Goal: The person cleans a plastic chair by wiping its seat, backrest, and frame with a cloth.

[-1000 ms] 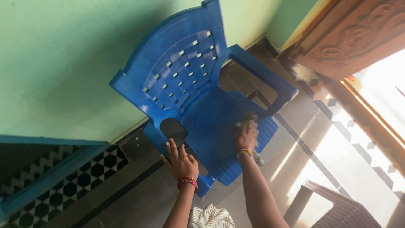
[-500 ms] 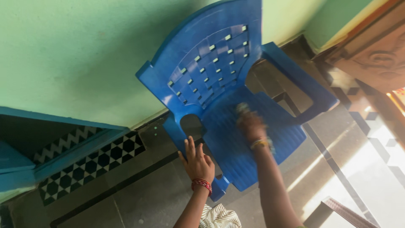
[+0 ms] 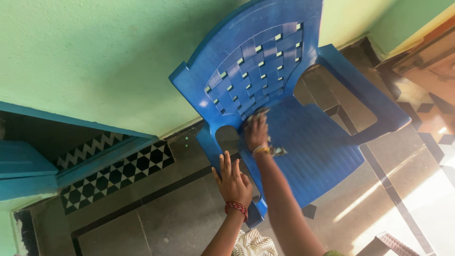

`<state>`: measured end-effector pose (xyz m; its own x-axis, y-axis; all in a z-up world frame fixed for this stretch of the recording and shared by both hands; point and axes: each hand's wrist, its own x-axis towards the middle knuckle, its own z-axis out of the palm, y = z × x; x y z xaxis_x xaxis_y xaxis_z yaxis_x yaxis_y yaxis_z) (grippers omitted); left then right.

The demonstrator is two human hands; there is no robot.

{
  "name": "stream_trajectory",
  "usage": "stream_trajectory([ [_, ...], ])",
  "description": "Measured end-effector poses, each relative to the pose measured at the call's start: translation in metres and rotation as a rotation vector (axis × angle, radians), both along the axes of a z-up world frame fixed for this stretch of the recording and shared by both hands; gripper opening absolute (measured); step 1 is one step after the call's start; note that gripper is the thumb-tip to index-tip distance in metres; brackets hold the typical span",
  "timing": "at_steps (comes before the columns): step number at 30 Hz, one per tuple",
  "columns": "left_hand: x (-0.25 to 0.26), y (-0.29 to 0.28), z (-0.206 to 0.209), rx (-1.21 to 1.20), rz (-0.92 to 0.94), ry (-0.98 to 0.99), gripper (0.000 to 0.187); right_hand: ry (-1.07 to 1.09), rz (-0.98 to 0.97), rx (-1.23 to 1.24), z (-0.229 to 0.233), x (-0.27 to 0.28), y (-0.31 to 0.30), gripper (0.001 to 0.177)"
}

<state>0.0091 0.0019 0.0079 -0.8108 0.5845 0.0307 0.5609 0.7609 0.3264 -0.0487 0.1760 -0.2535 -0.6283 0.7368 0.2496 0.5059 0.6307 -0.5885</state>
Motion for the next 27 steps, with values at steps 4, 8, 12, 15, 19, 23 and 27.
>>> stream_trajectory([
  [4, -0.002, 0.0, 0.001, -0.018, 0.006, -0.01, 0.046, -0.096, 0.177, -0.074, 0.036, 0.028, -0.048, 0.059],
  [8, -0.001, 0.0, 0.001, -0.038, 0.005, -0.015, 0.046, -0.199, 0.432, -0.114, 0.073, 0.088, -0.074, 0.052],
  [12, 0.0, 0.0, 0.002, -0.028, 0.012, 0.01, 0.045, -0.214, 0.603, -0.14, 0.097, 0.158, -0.082, 0.045],
  [15, -0.001, 0.002, 0.005, -0.04, 0.007, 0.009, 0.044, -0.241, 0.515, -0.178, 0.104, 0.208, -0.077, 0.062],
  [19, 0.001, 0.001, 0.005, -0.055, 0.011, 0.029, 0.041, -0.204, 0.226, -0.003, 0.091, 0.274, -0.044, 0.059],
  [23, 0.002, 0.002, -0.001, -0.071, 0.013, 0.032, 0.042, -0.322, -0.111, 0.181, 0.068, 0.316, 0.004, 0.059],
  [27, 0.002, 0.002, -0.007, -0.096, 0.012, 0.044, 0.045, -0.242, -0.422, 0.086, 0.062, 0.333, 0.058, 0.064],
])
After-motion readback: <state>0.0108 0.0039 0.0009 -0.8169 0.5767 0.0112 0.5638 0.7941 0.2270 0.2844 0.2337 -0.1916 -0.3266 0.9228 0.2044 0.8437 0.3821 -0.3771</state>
